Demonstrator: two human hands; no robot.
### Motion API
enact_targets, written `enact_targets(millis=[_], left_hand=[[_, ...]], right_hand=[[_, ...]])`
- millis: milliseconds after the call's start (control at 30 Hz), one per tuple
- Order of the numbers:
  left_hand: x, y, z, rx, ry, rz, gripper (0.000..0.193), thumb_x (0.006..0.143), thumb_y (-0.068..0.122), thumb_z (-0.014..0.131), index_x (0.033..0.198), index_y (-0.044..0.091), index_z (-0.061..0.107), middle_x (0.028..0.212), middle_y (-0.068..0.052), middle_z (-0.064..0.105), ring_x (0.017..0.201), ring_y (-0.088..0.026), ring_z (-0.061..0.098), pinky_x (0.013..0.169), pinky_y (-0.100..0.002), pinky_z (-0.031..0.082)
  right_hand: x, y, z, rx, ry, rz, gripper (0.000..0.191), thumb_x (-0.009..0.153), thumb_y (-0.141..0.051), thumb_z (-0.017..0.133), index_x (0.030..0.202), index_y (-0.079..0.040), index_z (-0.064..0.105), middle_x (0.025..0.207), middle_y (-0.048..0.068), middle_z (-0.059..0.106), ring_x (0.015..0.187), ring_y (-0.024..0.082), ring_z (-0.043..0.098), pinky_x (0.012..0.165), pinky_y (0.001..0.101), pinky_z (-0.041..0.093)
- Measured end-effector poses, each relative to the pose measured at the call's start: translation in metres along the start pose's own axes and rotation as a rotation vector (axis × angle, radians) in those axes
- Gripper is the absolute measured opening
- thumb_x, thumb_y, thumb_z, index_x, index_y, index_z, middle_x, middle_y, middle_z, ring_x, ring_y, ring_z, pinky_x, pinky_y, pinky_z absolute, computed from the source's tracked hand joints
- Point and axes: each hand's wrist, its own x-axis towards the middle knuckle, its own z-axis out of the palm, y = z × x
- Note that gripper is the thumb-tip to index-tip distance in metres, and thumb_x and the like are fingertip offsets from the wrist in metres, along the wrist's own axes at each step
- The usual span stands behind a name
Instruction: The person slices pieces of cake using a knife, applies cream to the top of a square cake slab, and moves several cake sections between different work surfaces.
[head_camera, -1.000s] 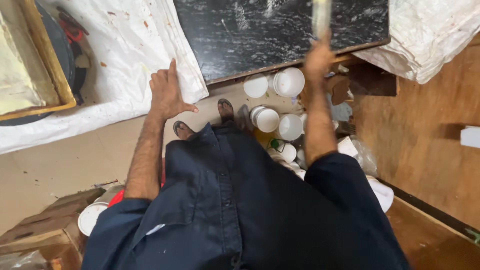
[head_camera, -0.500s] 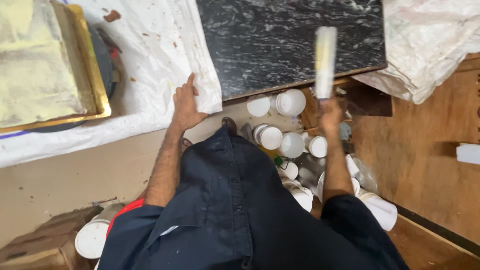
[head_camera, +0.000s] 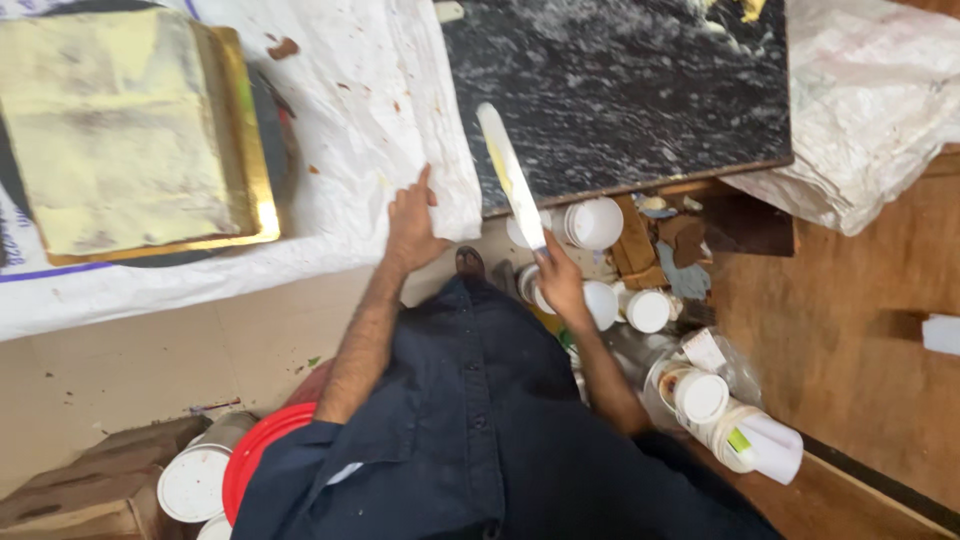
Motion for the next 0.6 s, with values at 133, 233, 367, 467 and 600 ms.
enact_targets(millis=[133,233,367,467,600], left_hand=[[0.003,0.007,-0.002,0.156,-0.007,0.037,0.121,0.065,0.025,0.093,0.16,-0.003,0.023,0.114,-0.013,0.053,0.104,-0.035,0.048,0.089,-0.05,0.038],[0.006,0.016,-0.004,0.29,-0.009,0.038,0.119,0.059,0.024,0.09,0.157,0.0,0.027,0.115,-0.013,0.053,0.104,-0.035,0.048,0.088,-0.049,0.04],[0.01,0.026,-0.011,0.283,0.044,0.072,0.114,0.057,0.024,0.089,0.154,-0.002,0.034,0.113,-0.015,0.052,0.101,-0.035,0.048,0.086,-0.05,0.04],[0.018,0.031,-0.014,0.317,-0.059,-0.038,0.109,0.058,0.017,0.086,0.154,0.002,0.036,0.112,-0.012,0.053,0.103,-0.034,0.049,0.085,-0.048,0.04],[0.032,0.036,-0.016,0.246,0.029,-0.066,0.101,0.059,0.011,0.083,0.149,-0.001,0.038,0.11,-0.013,0.056,0.1,-0.035,0.05,0.085,-0.047,0.039]], right_hand=[[-0.01,-0.025,-0.054,0.383,-0.038,0.463,0.046,0.103,-0.02,0.051,0.149,-0.014,0.052,0.06,0.001,0.052,0.039,0.009,0.038,0.036,0.0261,0.03],[0.045,-0.062,-0.077,0.39,0.021,0.256,0.038,0.11,-0.019,0.044,0.146,-0.008,0.048,0.059,0.003,0.052,0.041,0.011,0.043,0.039,0.0266,0.036],[0.181,-0.111,-0.072,0.478,0.002,0.035,0.023,0.113,-0.014,0.042,0.134,-0.003,0.047,0.072,0.004,0.056,0.051,0.012,0.051,0.045,0.0285,0.044],[0.324,-0.144,-0.044,0.435,-0.031,-0.059,0.019,0.113,-0.014,0.046,0.129,-0.004,0.048,0.076,0.005,0.059,0.05,0.012,0.052,0.043,0.028,0.042],[0.498,-0.189,-0.001,0.095,0.29,-0.654,0.038,0.105,-0.011,0.054,0.139,0.004,0.05,0.107,0.017,0.071,0.077,0.03,0.066,0.071,0.0385,0.058]])
